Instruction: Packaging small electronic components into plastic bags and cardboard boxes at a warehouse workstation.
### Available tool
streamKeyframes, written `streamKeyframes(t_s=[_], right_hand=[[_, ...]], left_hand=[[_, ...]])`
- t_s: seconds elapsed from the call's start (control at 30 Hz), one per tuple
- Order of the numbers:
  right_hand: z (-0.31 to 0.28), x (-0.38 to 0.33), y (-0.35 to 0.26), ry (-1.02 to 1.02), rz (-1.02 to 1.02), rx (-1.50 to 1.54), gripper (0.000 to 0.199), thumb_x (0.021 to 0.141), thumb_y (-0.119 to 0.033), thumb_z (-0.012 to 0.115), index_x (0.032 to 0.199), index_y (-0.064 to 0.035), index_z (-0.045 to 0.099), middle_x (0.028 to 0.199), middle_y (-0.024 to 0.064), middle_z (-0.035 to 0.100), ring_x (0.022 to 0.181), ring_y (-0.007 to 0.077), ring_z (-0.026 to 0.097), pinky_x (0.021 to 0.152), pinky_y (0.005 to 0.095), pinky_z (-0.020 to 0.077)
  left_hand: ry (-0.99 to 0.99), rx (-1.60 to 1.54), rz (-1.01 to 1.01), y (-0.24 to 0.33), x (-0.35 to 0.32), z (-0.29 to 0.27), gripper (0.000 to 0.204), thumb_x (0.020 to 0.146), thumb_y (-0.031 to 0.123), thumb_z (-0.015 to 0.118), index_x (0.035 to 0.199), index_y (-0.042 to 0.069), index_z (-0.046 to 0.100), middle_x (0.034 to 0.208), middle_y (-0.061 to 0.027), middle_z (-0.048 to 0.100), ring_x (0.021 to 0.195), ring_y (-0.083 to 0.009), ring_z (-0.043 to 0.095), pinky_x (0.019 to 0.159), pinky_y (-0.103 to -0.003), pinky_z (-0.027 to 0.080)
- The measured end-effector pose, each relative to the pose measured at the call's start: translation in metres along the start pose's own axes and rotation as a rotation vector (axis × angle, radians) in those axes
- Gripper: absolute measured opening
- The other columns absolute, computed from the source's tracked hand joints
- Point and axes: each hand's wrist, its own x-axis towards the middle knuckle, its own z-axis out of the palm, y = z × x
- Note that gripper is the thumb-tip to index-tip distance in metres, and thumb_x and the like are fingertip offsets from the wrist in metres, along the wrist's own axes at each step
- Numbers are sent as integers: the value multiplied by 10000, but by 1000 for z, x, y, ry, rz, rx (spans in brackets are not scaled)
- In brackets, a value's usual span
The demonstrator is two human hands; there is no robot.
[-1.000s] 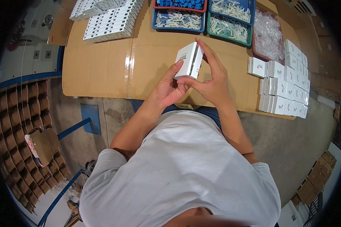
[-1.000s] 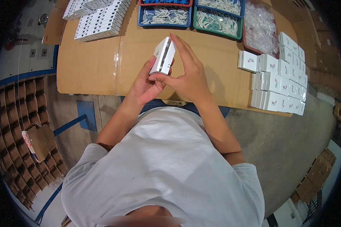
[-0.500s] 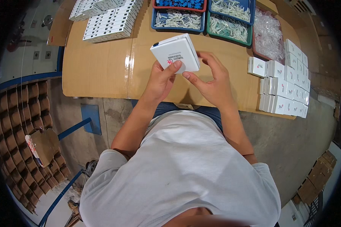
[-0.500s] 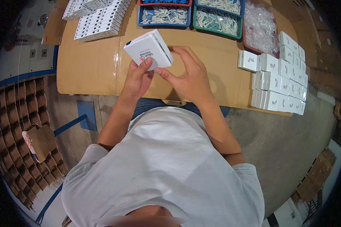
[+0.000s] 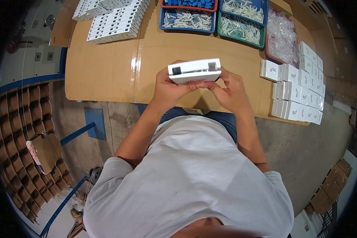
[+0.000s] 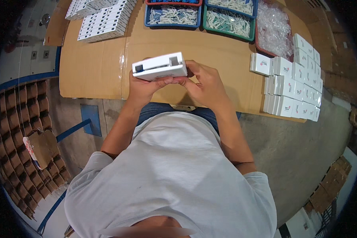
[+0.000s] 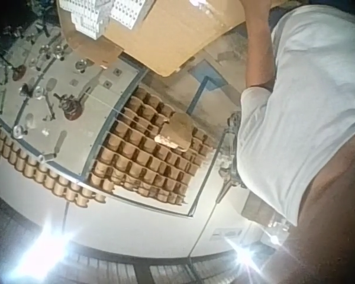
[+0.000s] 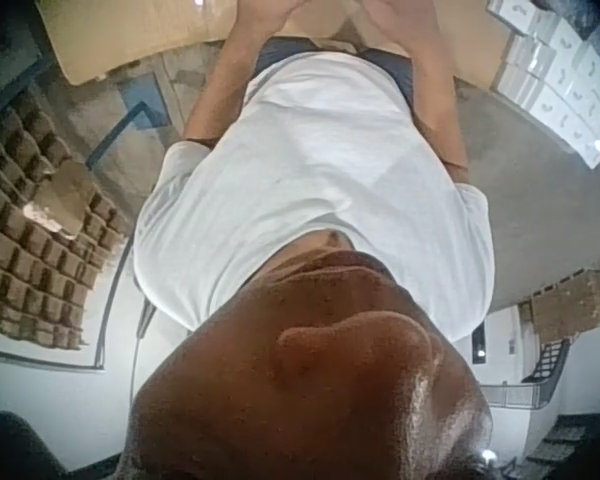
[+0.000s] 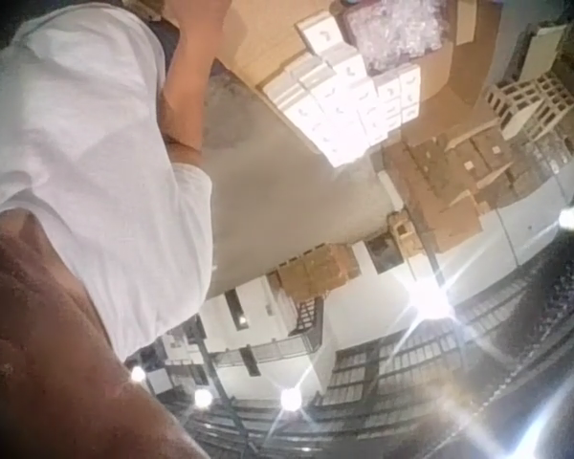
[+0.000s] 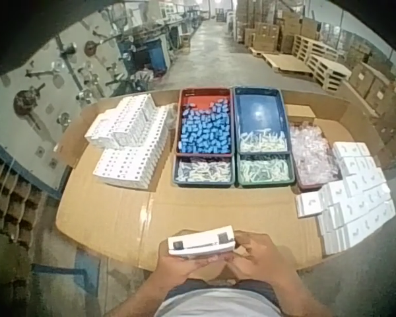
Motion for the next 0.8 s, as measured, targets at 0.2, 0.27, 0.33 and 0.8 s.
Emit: streamKeyframes(t_s=[0.2, 0.27, 0.33, 0.8], right_hand=[[-4, 0, -4, -1, 14, 37, 340, 805, -37, 789, 1131, -21, 692, 923, 120, 737, 777, 225, 709, 691, 312, 545], [-6, 1, -2, -7, 32, 61, 367, 789, -42, 813, 1135, -19, 693, 928, 112, 738, 781, 212, 708, 701, 310, 547], [-8, 3, -2, -14, 21, 59, 498, 746, -90, 876, 1199, -27, 679, 968, 95, 738, 844, 187, 707, 763, 316, 563], [-18, 13, -22, 26, -15, 407, 554, 792, -155, 870, 1278, -3, 652, 1252, 145, 715, 1150, 234, 688, 989, 358, 542]], left_hand=[[-69, 153, 56, 10, 3, 8, 339, 831, -71, 799, 1146, -26, 685, 1108, -103, 746, 1044, -192, 716, 934, -343, 601], [-62, 115, 15, 11, 3, 9, 339, 836, -77, 791, 1155, -26, 688, 1094, -101, 751, 1019, -188, 723, 928, -335, 601], [-76, 150, 30, 14, 3, 10, 351, 838, -82, 786, 1171, -16, 696, 1123, -97, 747, 1043, -183, 712, 937, -332, 595], [-191, 39, -96, 8, 5, 9, 393, 865, -154, 672, 1232, -13, 678, 1239, -115, 689, 1156, -221, 668, 995, -375, 590]])
